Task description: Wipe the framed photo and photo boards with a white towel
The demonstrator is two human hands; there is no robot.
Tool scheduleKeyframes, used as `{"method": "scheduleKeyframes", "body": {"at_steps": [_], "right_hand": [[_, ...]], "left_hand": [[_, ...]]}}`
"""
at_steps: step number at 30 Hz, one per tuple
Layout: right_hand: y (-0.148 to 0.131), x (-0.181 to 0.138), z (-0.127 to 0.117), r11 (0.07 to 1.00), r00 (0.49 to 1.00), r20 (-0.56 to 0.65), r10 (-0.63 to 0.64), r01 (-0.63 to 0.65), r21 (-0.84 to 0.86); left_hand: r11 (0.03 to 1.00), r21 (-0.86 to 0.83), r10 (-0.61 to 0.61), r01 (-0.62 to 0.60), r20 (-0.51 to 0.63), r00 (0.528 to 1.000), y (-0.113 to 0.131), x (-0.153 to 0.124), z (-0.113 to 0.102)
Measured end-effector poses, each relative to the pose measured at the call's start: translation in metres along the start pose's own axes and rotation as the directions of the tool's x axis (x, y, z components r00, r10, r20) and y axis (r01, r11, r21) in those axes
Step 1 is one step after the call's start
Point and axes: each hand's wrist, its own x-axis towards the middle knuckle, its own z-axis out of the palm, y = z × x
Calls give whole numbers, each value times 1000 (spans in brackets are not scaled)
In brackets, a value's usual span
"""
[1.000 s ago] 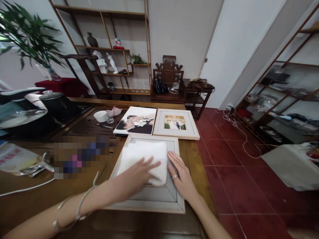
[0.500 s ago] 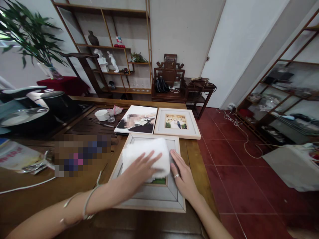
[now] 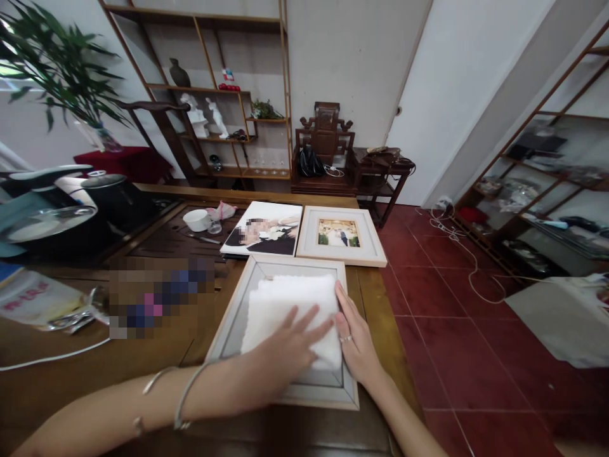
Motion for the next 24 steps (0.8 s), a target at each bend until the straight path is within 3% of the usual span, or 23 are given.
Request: {"method": "scheduleKeyframes", "body": {"at_steps": [3,5,7,10,12,14,18,21,24], "right_hand": [[1,1,0,1000,1000,18,3,-2,-19],[1,1,-1,999,1000,29,-3,4,-34],[1,1,-1,998,999,41,-13,15,-55],[-1,2,-1,995,998,59,-37,42,-86],[-1,3,-2,994,997,60,-58,63,-93],[-1,4,-2,993,996,60,-72,78,-90],[-1,4,-2,995,996,61,-63,68,-70],[-1,3,-2,998,998,53,-32,35,-55],[-2,3,-2,999,998,57,-27,29,-42]], "left_hand": [[999,-9,46,-46,2,999,15,-24,-7],[997,-64,49,-44,77,996,16,-37,-15],[992,-122,-13,38,197,980,9,-45,-20],[959,-99,-225,266,302,926,-17,-47,-22],[916,-52,-374,397,248,894,-38,-42,-19],[891,-45,-444,453,135,886,-57,-35,-15],[948,-82,-308,308,11,951,-69,-19,-3],[980,-60,-186,187,29,982,-58,-13,8],[982,-79,-162,172,116,980,-37,-17,9]]}}
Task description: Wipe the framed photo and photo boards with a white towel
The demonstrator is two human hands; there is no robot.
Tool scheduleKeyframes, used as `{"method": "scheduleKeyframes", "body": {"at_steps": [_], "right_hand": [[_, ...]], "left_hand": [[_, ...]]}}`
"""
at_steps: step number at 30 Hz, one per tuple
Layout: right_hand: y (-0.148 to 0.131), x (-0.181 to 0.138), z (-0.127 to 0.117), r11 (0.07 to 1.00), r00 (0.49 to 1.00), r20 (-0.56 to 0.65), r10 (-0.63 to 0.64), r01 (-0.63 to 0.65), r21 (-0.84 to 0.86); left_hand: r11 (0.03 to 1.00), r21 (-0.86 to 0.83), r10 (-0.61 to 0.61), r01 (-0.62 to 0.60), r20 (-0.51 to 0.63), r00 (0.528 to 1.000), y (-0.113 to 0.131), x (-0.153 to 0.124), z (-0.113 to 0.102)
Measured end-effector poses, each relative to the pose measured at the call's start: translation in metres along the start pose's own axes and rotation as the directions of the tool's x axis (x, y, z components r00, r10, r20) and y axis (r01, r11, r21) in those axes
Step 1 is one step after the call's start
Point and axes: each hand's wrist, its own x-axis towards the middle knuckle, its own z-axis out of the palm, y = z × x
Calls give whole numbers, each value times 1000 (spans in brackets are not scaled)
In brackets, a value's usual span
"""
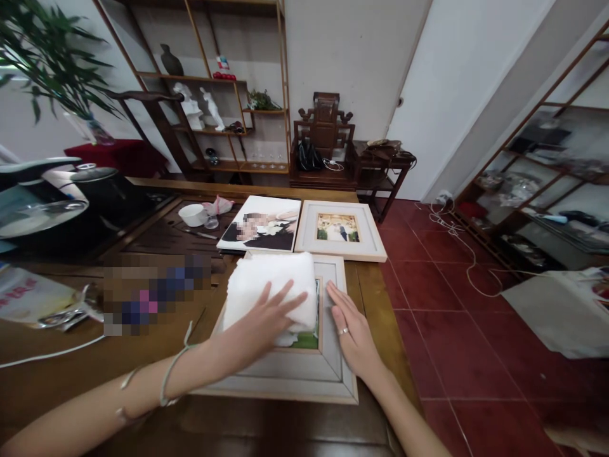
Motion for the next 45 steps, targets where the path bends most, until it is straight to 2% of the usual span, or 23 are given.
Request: {"method": "scheduleKeyframes", "body": {"at_steps": [5,7,9,12,16,19,21,22,24,28,32,36,40,45], "right_hand": [[0,-1,0,1000,1000,-4,-11,11,2],[1,-1,0,1000,1000,-4,-19,19,1],[1,0,0,1000,1000,-1,-22,22,-3],[0,0,0,1000,1000,-2,-23,23,-9],[0,0,0,1000,1000,-10,-28,28,-11],[0,0,0,1000,1000,-6,-21,21,-15],[0,0,0,1000,1000,-3,-12,12,-15],[-1,0,0,1000,1000,-2,-8,8,-15],[-1,0,-1,1000,1000,0,-3,3,-15],[-1,0,-1,1000,1000,6,-6,6,-27],[0,0,0,999,1000,2,-25,25,-30],[1,0,0,999,999,5,-35,35,-28],[2,0,1,999,999,5,-35,35,-32],[1,-1,0,999,999,9,-34,35,-32]], "left_hand": [[995,-96,35,-19,168,985,32,-31,-11],[989,-145,66,-33,227,972,38,-42,-14],[981,-186,101,-58,233,967,39,-48,-16],[977,-202,100,-63,180,979,31,-43,-19],[986,-113,-106,121,131,986,3,-18,-20],[973,2,-230,231,-90,969,-23,1,-13],[964,52,-243,260,-218,945,-36,8,-7],[964,65,-236,258,-240,942,-41,10,-4],[975,60,-196,212,-203,959,-44,12,-1],[996,-66,-64,63,-17,998,-29,-2,-5],[966,-242,113,-87,94,989,-4,-38,-18],[928,-314,239,-200,93,966,7,-69,-30],[928,-332,208,-171,79,975,9,-70,-28],[986,-163,-26,45,119,993,0,-33,-21]]}}
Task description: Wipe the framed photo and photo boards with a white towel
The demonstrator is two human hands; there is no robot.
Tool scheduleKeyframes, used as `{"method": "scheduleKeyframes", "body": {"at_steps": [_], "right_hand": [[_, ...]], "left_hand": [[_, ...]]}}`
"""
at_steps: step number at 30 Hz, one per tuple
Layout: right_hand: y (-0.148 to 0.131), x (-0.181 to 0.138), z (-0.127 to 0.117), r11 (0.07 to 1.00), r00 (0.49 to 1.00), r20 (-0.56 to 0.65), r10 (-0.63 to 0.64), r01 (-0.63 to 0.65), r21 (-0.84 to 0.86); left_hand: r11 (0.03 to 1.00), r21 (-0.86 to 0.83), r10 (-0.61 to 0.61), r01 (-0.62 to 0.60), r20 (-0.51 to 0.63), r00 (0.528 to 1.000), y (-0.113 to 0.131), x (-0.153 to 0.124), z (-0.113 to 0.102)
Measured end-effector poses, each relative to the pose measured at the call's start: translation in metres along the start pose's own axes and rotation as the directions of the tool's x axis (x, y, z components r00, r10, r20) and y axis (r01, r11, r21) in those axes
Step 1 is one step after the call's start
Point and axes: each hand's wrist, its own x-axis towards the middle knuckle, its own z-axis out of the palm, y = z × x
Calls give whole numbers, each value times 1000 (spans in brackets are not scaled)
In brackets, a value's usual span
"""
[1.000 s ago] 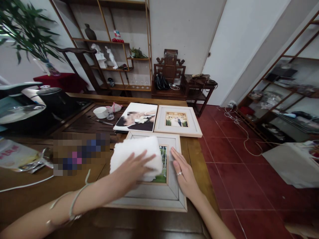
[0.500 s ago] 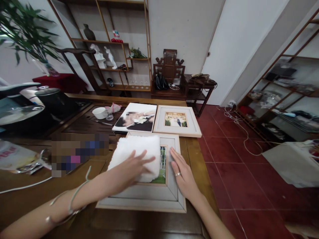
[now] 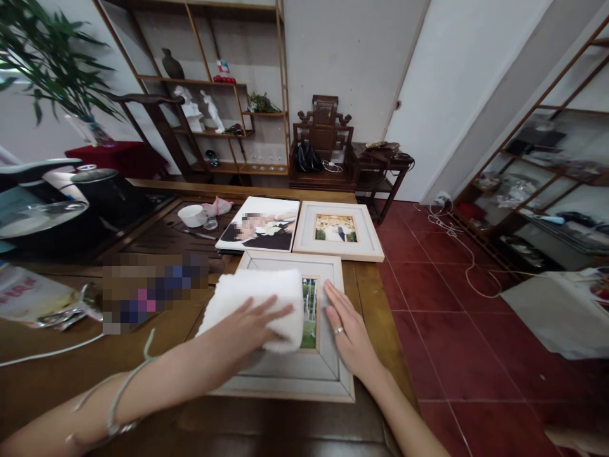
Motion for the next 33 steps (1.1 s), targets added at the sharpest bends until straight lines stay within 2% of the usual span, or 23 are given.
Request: {"method": "scheduleKeyframes", "body": {"at_steps": [2,5,7,11,14,17,20,22,25,28,30,33], "right_hand": [[0,0,0,1000,1000,1,4,-4,-2],[0,0,-1,1000,1000,-3,4,-4,-5],[0,0,-1,1000,1000,-2,6,-6,-5],[-1,0,-1,1000,1000,6,18,-18,-2],[-1,1,-1,1000,1000,9,17,-17,5],[-1,1,-1,1000,1000,10,12,-12,12],[1,0,0,1000,1000,9,12,-12,9],[2,0,1,1000,1000,5,13,-13,8],[1,-1,0,1000,1000,0,17,-17,6],[0,0,-1,1000,1000,5,17,-17,1],[-1,0,-1,1000,1000,7,20,-20,0],[-1,0,-1,1000,1000,6,27,-27,1]], "left_hand": [[993,84,-79,88,-97,992,-13,17,-1],[964,189,-126,189,-301,945,-39,38,-2],[953,217,-127,213,-352,927,-53,46,-1],[980,136,-115,146,-214,970,-54,41,-1],[991,-13,-135,134,-101,986,-37,16,0],[983,-183,-16,5,-56,998,-19,-20,-2],[949,-284,135,-135,-21,991,-8,-48,-7],[943,-301,154,-144,8,988,-5,-55,-10],[970,-238,28,-39,-51,998,-10,-43,-11],[995,-65,-89,80,-141,986,-24,-13,-9],[992,40,-112,123,-220,969,-37,8,-7],[988,95,-86,125,-339,937,-51,30,-2]]}}
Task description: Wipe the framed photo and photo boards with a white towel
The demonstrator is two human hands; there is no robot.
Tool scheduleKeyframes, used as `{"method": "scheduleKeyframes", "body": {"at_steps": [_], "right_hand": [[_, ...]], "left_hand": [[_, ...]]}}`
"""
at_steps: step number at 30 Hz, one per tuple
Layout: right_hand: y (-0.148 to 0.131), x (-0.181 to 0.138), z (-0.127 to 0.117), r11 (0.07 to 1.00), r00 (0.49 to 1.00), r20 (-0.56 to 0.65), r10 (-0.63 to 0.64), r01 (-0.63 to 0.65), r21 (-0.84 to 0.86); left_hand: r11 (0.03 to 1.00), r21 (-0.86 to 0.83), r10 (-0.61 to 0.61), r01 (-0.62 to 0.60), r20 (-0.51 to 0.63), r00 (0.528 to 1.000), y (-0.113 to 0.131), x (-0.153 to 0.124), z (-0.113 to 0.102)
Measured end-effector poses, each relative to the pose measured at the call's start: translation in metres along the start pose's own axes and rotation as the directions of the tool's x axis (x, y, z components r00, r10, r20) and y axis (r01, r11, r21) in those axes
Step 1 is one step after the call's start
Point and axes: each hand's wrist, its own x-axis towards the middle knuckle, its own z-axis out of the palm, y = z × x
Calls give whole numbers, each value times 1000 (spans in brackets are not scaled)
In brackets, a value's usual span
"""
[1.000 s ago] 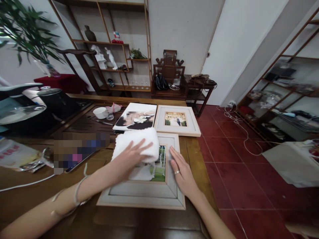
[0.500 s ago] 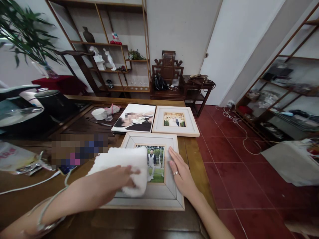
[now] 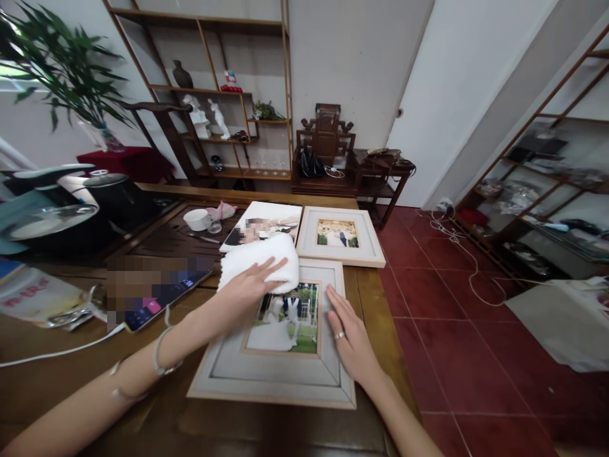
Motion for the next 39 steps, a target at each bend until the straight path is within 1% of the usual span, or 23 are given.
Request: {"method": "scheduleKeyframes", "body": {"at_steps": [2,5,7,9,11,13,14,15,17,19,20,23,25,26,28,30,32,33,35,36,37,38,39], "right_hand": [[0,0,0,1000,1000,2,3,-3,-2],[0,0,0,1000,1000,10,8,-8,-12],[0,0,0,1000,1000,10,9,-9,-16],[1,0,0,1000,1000,4,7,-7,-17],[1,0,1,1000,1000,-3,3,-3,-17],[1,0,1,1000,1000,-7,-3,3,-13],[1,1,1,1000,1000,-8,-5,4,-9],[1,1,1,1000,1000,-10,-5,5,-4],[1,1,1,1000,1000,-13,-2,2,6],[0,0,1,1000,1000,-11,6,-6,18],[0,0,1,1000,1000,-8,12,-11,26],[0,-2,1,998,999,-26,28,-26,62],[1,-3,2,996,997,-68,40,-35,85],[1,-4,2,995,995,-92,48,-39,96],[2,-4,3,992,990,-126,65,-51,114],[2,-5,3,991,987,-139,76,-60,118],[1,-4,3,992,986,-140,86,-72,104],[1,-4,3,993,986,-142,88,-76,89],[0,-3,3,996,985,-148,83,-78,44],[0,-2,2,997,985,-151,79,-77,19],[1,-2,2,997,985,-151,78,-79,-4],[2,-1,2,996,985,-153,84,-88,-17],[5,0,2,994,983,-153,103,-107,-19]], "left_hand": [[1000,-3,10,-10,14,1000,0,6,5],[1000,-5,-13,13,124,992,13,6,6],[1000,-18,-12,17,221,975,26,1,3],[997,-70,42,-21,312,949,40,-10,-2],[981,-164,154,-102,349,924,52,-26,-9],[944,-257,282,-205,315,906,63,-43,-16],[927,-285,328,-245,294,898,67,-49,-19],[915,-300,354,-270,276,893,71,-54,-21],[917,-295,347,-269,254,903,75,-57,-20],[937,-265,290,-226,237,927,76,-48,-13],[953,-237,242,-189,222,944,75,-39,-8],[990,-124,78,-62,130,988,70,-3,12],[993,-84,82,-77,61,995,68,17,24],[991,-78,110,-106,47,993,67,24,27],[979,-96,185,-178,75,980,69,25,29],[954,-160,275,-253,137,952,71,10,21],[915,-260,364,-310,198,910,70,-18,4],[903,-301,371,-305,192,909,68,-35,-5],[907,-353,323,-229,235,917,59,-69,-23],[904,-374,307,-204,238,921,52,-85,-29],[892,-404,315,-203,235,920,45,-99,-32],[889,-420,295,-182,221,930,38,-111,-32],[883,-435,277,-177,176,945,32,-120,-28]]}}
